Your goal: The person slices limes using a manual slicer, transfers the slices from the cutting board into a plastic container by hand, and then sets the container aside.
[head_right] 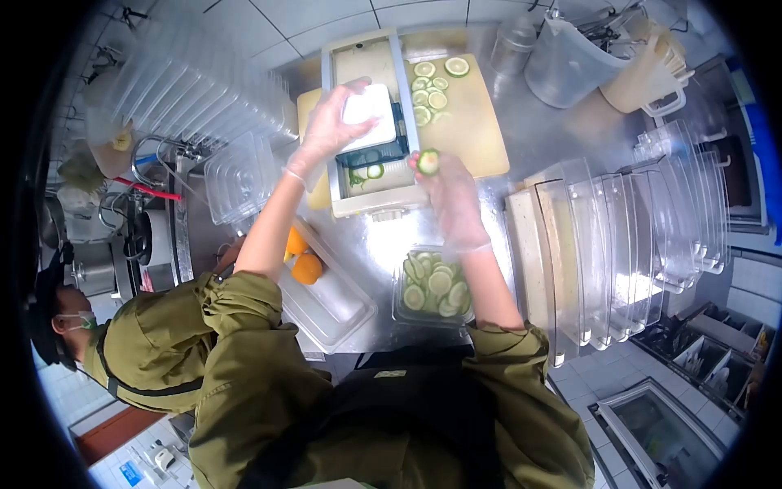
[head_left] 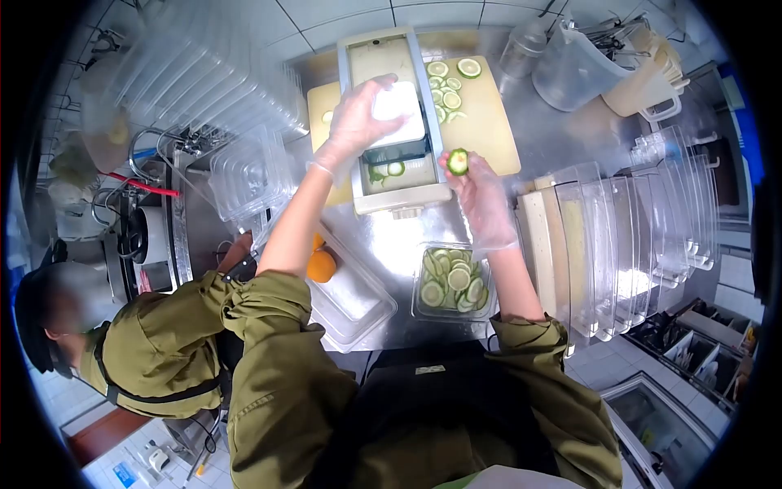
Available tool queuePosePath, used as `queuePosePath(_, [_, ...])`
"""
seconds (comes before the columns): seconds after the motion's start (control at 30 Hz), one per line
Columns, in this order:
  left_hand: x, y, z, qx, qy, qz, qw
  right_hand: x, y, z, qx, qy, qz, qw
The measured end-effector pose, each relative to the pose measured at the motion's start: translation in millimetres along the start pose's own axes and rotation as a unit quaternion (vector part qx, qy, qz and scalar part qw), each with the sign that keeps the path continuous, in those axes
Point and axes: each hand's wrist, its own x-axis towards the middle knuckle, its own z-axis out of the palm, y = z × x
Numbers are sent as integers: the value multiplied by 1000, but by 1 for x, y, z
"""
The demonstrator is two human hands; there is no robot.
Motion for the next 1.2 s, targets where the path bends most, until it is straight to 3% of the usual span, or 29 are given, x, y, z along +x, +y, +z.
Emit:
queuePosePath(0.07, [-2, -1, 1, -21, 11, 13, 1000, -5, -4, -2, 9, -27, -11, 1000])
queuePosePath(0.2, [-5, 28, -23, -101, 40, 1, 994, -7, -21, -14, 12, 28, -54, 998])
queuePosePath(0.23, [-5, 33, -29, -133, 45, -12, 990, -2, -28, -14, -40, 42, -60, 997])
queuePosePath(0.27, [2, 20, -33, -95, 85, 52, 990, 6, -36, -14, -91, 56, -64, 992])
queuePosePath(0.3, [2, 32, -51, -132, 101, 9, 986, 14, -42, -11, -142, 70, -66, 985])
queuePosePath(0.37, [5, 41, -87, -253, 167, -47, 952, 27, -48, 11, -231, 6, -149, 961])
queuePosePath(0.4, [7, 44, -104, -327, 213, -21, 920, 34, -47, 24, -274, -24, -192, 942])
queuePosePath(0.47, [8, 60, -138, -340, 292, -5, 894, 54, -39, 57, -385, -81, -229, 890])
queuePosePath(0.5, [8, 62, -150, -346, 319, 17, 882, 68, -32, 72, -495, -110, -227, 831])
queuePosePath(0.53, [7, 61, -158, -329, 337, 37, 881, 82, -24, 84, -597, -136, -223, 759])
queuePosePath(0.6, [5, 61, -168, -288, 360, 43, 886, 101, -6, 110, -780, -213, -196, 554])
queuePosePath(0.7, [-5, 57, -172, -238, 359, 2, 902, 131, 31, 102, -826, -237, -191, 474])
queuePosePath(0.8, [-15, 54, -163, -287, 335, -4, 898, 142, 32, 94, -845, -240, -184, 440])
queuePosePath(0.87, [-17, 59, -150, -260, 308, 8, 915, 126, 8, 94, -815, -230, -265, 461])
queuePosePath(0.93, [-14, 65, -134, -241, 264, -3, 934, 78, -35, 94, -714, -162, -331, 596])
queuePosePath(1.0, [-5, 56, -112, -216, 221, 12, 951, 64, -37, 61, -527, -37, -434, 730])
queuePosePath(1.07, [2, 64, -93, -202, 178, -27, 963, 46, -39, 26, -509, 70, -374, 772])
queuePosePath(1.13, [8, 61, -73, -191, 143, -31, 971, 42, -23, -20, -531, 111, -260, 799])
queuePosePath(1.2, [12, 49, -56, -176, 130, -24, 975, 29, -5, -37, -516, 120, -238, 814])
